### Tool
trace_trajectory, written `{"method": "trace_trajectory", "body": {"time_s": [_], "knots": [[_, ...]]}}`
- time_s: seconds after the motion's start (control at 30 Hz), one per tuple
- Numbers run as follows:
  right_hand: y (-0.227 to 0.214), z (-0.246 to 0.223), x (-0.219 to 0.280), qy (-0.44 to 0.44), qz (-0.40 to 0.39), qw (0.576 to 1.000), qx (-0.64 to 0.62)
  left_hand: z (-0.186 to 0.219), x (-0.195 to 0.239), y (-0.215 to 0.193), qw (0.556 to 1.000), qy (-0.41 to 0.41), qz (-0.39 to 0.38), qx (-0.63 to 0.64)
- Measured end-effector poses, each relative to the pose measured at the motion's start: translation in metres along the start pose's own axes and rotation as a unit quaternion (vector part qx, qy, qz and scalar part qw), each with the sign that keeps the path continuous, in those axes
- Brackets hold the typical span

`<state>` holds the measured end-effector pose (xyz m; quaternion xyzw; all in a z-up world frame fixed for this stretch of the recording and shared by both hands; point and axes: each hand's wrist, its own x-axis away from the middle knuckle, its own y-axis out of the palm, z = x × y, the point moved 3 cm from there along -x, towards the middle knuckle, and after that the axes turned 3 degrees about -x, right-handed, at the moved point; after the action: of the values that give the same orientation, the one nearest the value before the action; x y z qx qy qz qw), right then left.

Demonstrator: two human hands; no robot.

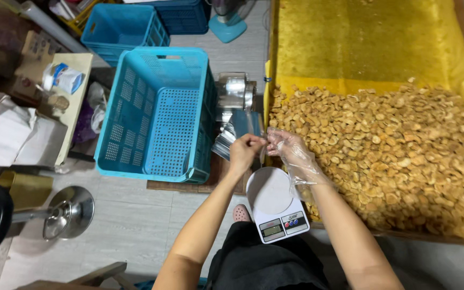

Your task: The person places pieces of fried snacks from a tray into a small clear plastic bag, weighs the bag on a digital scale, and seals the bag.

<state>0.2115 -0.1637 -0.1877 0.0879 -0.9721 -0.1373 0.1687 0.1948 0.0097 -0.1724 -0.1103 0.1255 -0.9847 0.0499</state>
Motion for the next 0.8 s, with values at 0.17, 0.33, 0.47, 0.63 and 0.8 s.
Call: {"method": "trace_trajectory", "body": {"time_s": [0.17, 0.33, 0.47, 0.63, 0.8], "knots": [[-0.051, -0.01, 0.023, -0.009, 0.056, 0.996, 0.066, 0.022, 0.002, 0.057, 0.992, 0.059, -0.088, -0.066], [-0.104, -0.024, 0.05, 0.003, 0.079, 0.983, 0.169, 0.022, 0.001, 0.118, 0.979, 0.125, -0.121, -0.105], [-0.151, -0.025, 0.063, -0.047, 0.032, 0.997, 0.059, 0.024, 0.011, 0.164, 0.98, 0.02, -0.199, 0.004], [-0.181, -0.032, 0.078, -0.071, 0.003, 0.997, 0.012, 0.056, 0.04, 0.204, 0.985, 0.157, -0.061, -0.049], [-0.201, -0.03, 0.076, -0.097, 0.086, 0.954, 0.272, 0.065, 0.067, 0.245, 0.936, 0.245, 0.054, -0.246]]}}
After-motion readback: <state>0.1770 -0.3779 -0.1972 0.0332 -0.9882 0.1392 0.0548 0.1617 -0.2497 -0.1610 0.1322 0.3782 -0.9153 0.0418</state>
